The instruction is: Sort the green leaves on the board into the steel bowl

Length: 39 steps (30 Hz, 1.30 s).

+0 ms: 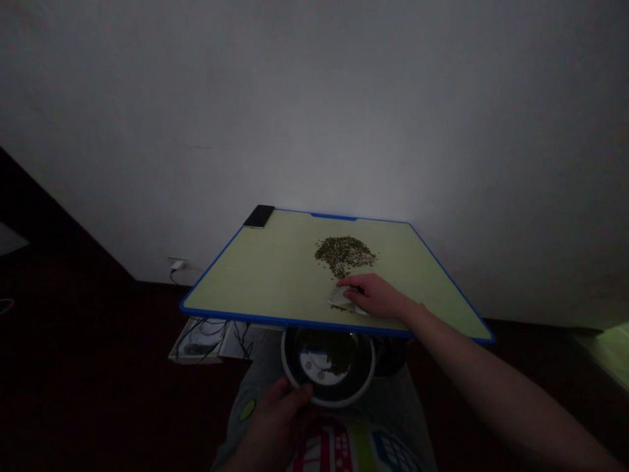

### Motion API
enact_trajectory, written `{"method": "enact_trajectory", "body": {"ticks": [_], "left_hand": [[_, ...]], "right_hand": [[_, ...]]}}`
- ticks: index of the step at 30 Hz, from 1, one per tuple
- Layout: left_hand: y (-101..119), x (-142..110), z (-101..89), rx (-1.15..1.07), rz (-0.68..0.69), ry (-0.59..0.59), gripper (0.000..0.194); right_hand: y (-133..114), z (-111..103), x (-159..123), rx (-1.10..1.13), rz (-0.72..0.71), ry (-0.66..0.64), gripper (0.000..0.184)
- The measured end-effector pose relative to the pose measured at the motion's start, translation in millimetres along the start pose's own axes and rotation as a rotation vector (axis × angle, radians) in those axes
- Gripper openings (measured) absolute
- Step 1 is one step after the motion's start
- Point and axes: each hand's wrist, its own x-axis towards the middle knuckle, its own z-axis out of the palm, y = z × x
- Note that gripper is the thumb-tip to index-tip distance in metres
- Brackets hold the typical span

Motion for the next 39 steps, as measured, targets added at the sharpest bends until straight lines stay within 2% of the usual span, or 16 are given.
{"method": "enact_trajectory", "body": {"ticks": [12, 17, 23, 28, 33, 39], "left_hand": [[10, -10, 12.5, -0.001, -0.008, -0.001, 0.019], [10, -7, 10.9, -0.008, -0.022, -0.012, 0.024], [8, -4, 7.2, 0.0, -0.004, -0.027, 0.02], [7, -3, 5.5, -0.005, 0.016, -0.018, 0.018], [5, -3, 3.7, -0.036, 0.015, -0.031, 0.02], [3, -4, 2.6, -0.011, 0.027, -0.037, 0.018]], "right_hand": [[-19, 11, -8, 0.085, -0.063, -0.034, 0.033], [-33, 17, -11, 0.073, -0.075, -0.078, 0.033], [-47, 20, -14, 0.085, -0.158, -0.088, 0.032], [-32, 13, -13, 0.12, -0.016, 0.052, 0.034], [-14, -2, -17, -0.052, 0.148, 0.138, 0.036], [-2, -8, -23, -0.145, 0.222, 0.182, 0.037]]}}
